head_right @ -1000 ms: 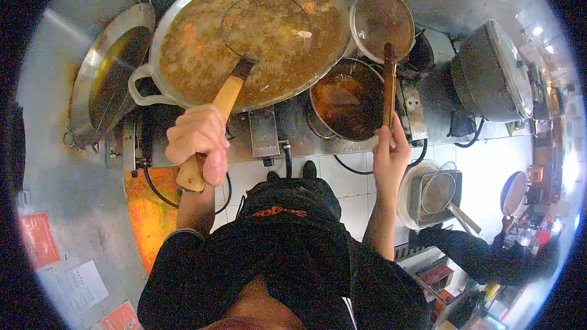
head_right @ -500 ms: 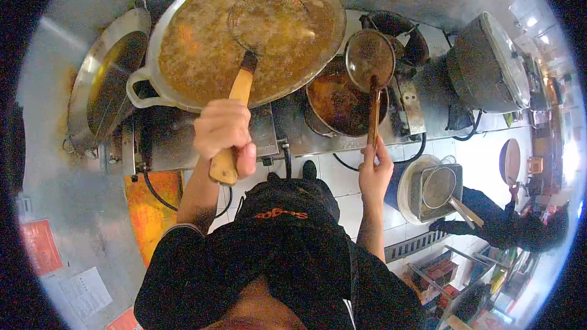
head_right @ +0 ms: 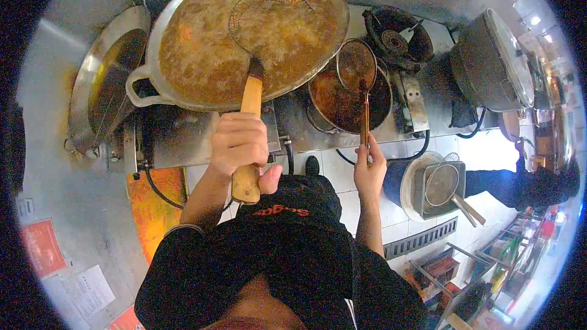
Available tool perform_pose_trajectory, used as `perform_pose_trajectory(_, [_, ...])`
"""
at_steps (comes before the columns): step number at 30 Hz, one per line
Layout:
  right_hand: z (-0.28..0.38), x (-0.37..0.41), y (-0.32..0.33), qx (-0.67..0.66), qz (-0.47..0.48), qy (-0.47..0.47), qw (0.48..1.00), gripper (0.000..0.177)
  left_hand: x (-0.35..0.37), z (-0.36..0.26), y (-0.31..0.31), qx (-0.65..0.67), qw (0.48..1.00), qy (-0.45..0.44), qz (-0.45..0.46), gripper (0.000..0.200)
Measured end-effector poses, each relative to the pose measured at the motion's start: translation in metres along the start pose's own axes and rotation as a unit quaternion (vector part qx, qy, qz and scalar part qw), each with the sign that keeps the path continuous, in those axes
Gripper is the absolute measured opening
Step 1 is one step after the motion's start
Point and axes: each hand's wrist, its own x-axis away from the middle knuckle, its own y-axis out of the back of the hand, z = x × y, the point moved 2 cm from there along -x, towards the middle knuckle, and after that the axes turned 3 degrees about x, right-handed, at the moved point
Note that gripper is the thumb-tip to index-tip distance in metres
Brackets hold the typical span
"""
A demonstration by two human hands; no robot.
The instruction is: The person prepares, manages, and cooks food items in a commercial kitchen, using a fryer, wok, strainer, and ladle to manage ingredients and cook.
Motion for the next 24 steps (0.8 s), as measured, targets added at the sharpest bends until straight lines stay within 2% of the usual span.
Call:
perform_pose_trajectory(2, [-0.005,-0.002,-0.002,0.003,-0.004,0.011,1.000,0.035,0.002,0.000,0.001,-0.007,1.000,-0.004,0.018,0.026])
perform_pose_trajectory(5, [-0.011,-0.002,-0.004,0.009,-0.009,0.009,1.000,0.035,0.003,-0.003,-0.001,-0.015,0.999,0.029,-0.011,0.029])
perform_pose_trajectory(7, [-0.012,0.000,-0.004,0.011,-0.008,-0.003,1.000,0.035,0.006,-0.005,-0.003,-0.039,0.997,0.000,-0.062,0.042])
perform_pose_trajectory(11, [-0.019,0.000,-0.007,0.020,0.001,-0.014,1.000,0.036,0.024,-0.004,-0.003,-0.038,0.998,0.005,-0.052,0.048])
perform_pose_trajectory(14, [-0.025,0.000,-0.011,0.028,0.009,-0.013,0.999,0.038,0.033,-0.009,-0.002,-0.050,0.997,0.045,-0.030,0.051])
perform_pose_trajectory(16, [-0.027,-0.001,-0.011,0.024,0.016,-0.015,0.999,0.039,0.034,-0.016,-0.001,-0.102,0.992,0.052,-0.059,0.063])
perform_pose_trajectory(17, [-0.025,-0.001,-0.010,0.051,0.034,0.007,0.998,0.041,0.037,-0.018,0.001,-0.101,0.992,0.052,-0.058,0.063])
perform_pose_trajectory(18, [-0.023,-0.001,-0.011,0.078,0.052,0.028,0.995,0.043,0.044,-0.019,0.005,-0.150,0.983,0.067,-0.078,0.073])
perform_pose_trajectory(20, [-0.007,-0.001,-0.008,0.042,0.071,-0.005,0.997,0.045,0.070,-0.021,0.008,-0.195,0.973,0.081,-0.096,0.083])
perform_pose_trajectory(22, [-0.002,0.000,-0.006,0.004,0.087,-0.037,0.996,0.047,0.128,-0.023,0.011,-0.296,0.919,0.120,-0.231,0.097])
perform_pose_trajectory(23, [-0.004,-0.002,-0.005,-0.029,0.074,-0.025,0.997,0.048,0.167,-0.027,0.013,-0.295,0.920,0.117,-0.229,0.097])
perform_pose_trajectory(24, [-0.005,-0.002,-0.004,-0.061,0.062,-0.015,0.996,0.049,0.210,-0.033,0.018,-0.310,0.909,0.153,-0.234,0.100])
